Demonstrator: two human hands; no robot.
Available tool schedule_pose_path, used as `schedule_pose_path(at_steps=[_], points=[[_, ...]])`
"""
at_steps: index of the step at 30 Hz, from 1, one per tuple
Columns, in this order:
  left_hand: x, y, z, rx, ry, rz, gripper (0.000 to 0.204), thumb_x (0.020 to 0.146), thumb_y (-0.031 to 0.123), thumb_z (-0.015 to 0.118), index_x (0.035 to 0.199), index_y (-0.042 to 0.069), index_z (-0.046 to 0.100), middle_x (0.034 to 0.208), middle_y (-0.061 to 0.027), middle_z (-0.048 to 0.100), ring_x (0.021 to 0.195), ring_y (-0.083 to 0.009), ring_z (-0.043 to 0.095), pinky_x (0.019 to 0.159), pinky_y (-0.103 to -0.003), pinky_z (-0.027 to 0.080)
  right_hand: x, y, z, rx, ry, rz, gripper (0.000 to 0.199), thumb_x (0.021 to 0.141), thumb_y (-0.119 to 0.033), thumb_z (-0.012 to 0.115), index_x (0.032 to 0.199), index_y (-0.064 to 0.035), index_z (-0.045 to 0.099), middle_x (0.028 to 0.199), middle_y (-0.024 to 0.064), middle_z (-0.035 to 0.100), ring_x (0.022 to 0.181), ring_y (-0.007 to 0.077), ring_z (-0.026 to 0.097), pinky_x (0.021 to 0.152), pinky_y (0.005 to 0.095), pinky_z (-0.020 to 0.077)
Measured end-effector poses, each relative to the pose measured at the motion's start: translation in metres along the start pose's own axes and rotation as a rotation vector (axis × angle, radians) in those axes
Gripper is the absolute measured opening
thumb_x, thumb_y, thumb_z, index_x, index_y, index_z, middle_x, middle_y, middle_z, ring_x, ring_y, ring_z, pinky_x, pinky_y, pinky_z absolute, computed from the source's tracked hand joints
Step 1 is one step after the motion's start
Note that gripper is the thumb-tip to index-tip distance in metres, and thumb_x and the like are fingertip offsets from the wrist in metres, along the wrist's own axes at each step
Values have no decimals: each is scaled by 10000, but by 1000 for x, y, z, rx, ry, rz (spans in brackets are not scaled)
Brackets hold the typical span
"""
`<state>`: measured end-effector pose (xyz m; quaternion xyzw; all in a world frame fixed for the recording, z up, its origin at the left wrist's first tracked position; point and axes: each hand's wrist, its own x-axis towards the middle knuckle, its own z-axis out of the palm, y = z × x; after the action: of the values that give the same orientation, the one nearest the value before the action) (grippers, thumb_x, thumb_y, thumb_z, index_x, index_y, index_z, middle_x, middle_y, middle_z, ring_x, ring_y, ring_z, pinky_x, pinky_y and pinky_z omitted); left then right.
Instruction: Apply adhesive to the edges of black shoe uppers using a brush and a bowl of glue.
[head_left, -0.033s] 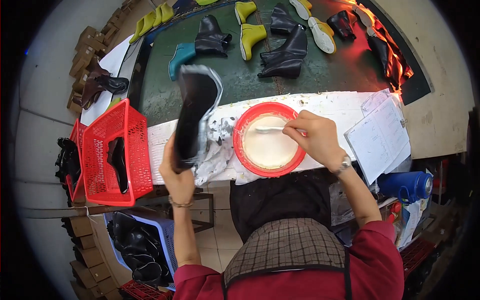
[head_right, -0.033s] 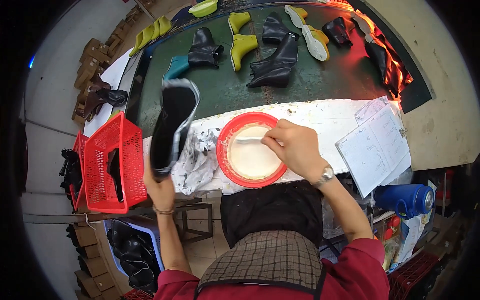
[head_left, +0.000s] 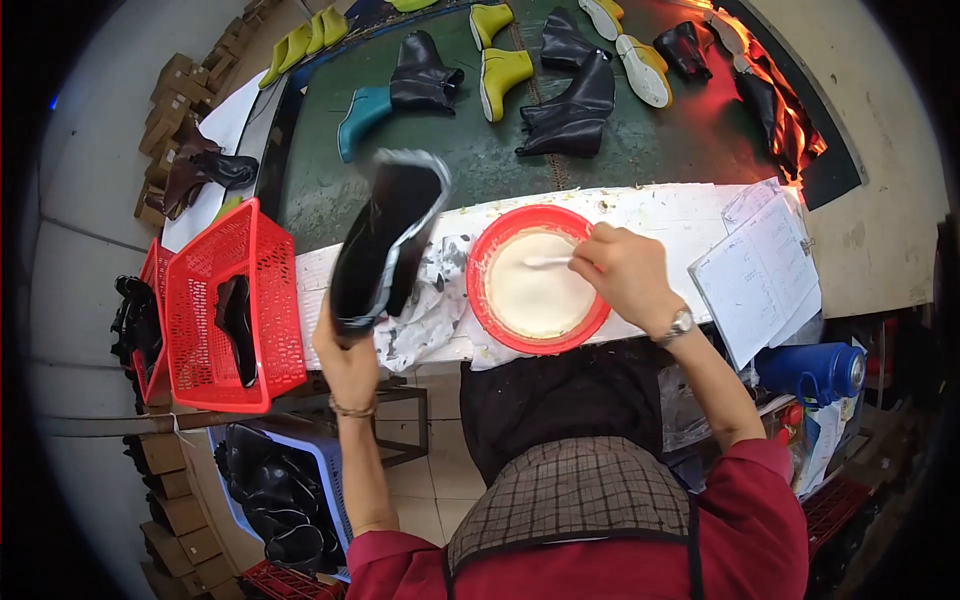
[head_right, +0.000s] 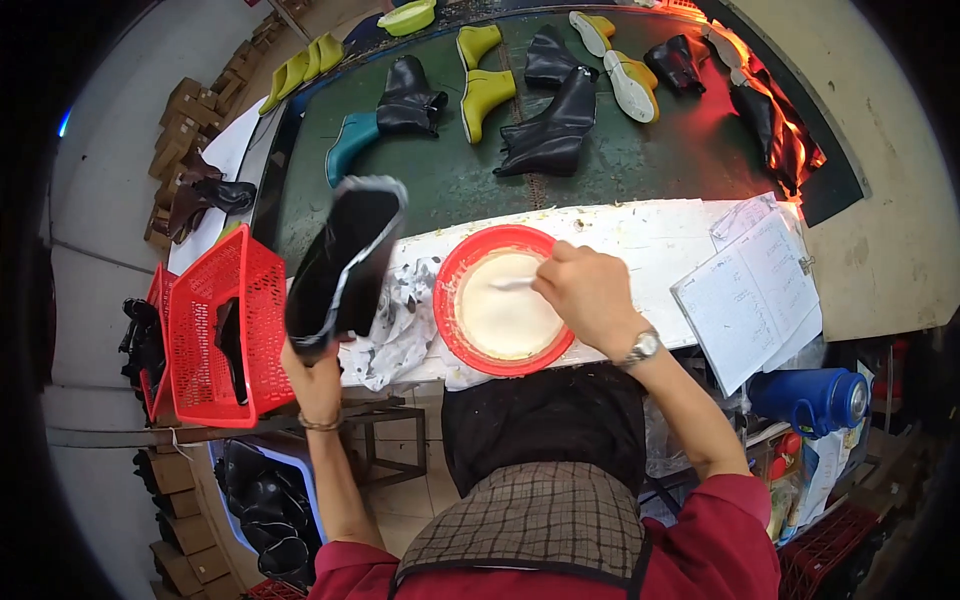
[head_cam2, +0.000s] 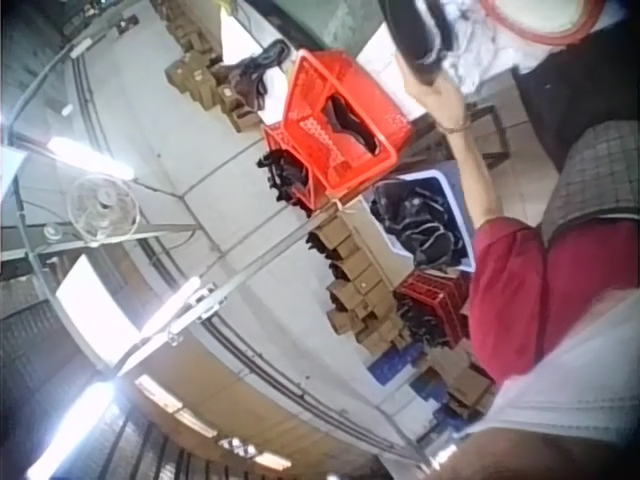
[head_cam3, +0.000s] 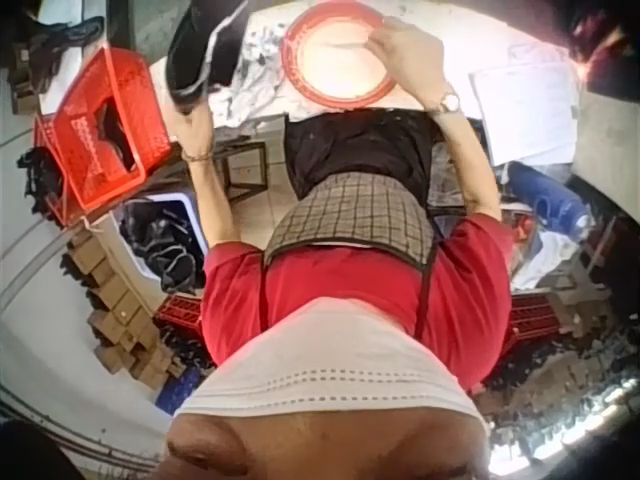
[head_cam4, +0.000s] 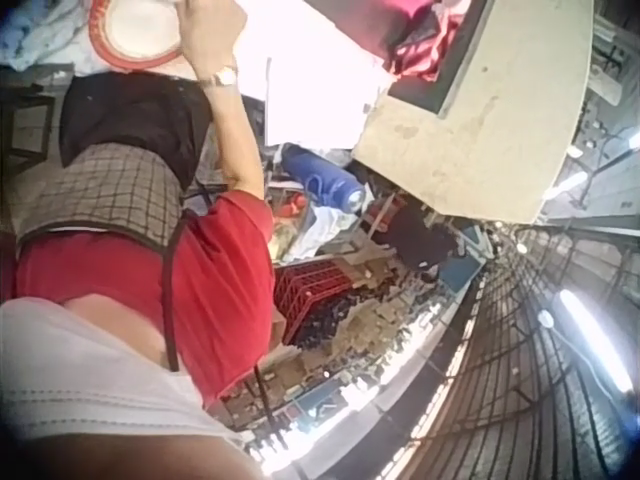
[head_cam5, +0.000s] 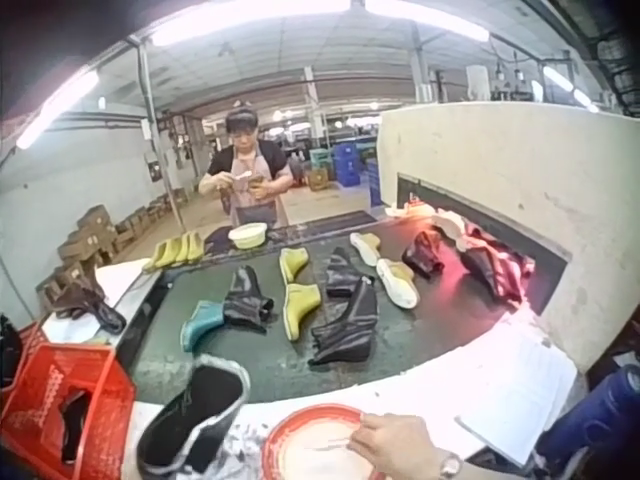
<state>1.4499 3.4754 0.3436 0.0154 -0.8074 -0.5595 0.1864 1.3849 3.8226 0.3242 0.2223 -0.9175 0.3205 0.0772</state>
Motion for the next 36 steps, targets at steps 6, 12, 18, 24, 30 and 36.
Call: schedule_pose_path(at_steps=[6,12,18,24,30,36], points=[[-14,-20,-62,-477,-134,-471,455,686,-170,538,1127,-66,580,861,-153,660,562,-233,610,443,-334,475,6,5,-9,12,29,2,90,792,-131,798,869,-95,768,868,31,704,748,201,682,611,309,519],[-13,-18,-58,-735,-395,-630,616,615,-173,501,1217,-55,554,973,-215,674,495,-241,561,365,-308,381,39,-19,-19,528,106,-257,203,762,9,828,954,-28,773,884,64,696,765,135,651,650,248,515],[-11,-12,-62,-814,-312,-561,717,604,-187,486,1302,-27,528,978,-223,675,468,-214,489,356,-314,359,26,-6,-21,529,97,-205,179,780,3,811,953,-22,773,891,57,698,768,130,641,643,245,496],[-9,-18,-45,-828,-496,-564,654,623,-200,498,1254,-50,573,959,-220,676,479,-204,499,376,-324,378,36,-19,-18,629,55,-220,167,797,-2,800,960,-28,774,889,57,696,768,137,637,646,257,491],[-3,-3,-31,-828,-524,-679,663,629,-182,505,1286,-88,536,975,-265,665,467,-227,516,384,-332,373,55,-27,-26,574,72,-296,169,805,-13,798,971,-26,770,890,65,693,772,145,638,660,272,497],[-1,-10,-29,-827,-699,-659,670,658,-182,475,1320,-88,514,1204,-321,630,481,-233,543,399,-327,382,45,-28,-34,530,81,-273,160,792,-28,809,950,-45,789,850,53,703,787,150,634,671,273,474]])
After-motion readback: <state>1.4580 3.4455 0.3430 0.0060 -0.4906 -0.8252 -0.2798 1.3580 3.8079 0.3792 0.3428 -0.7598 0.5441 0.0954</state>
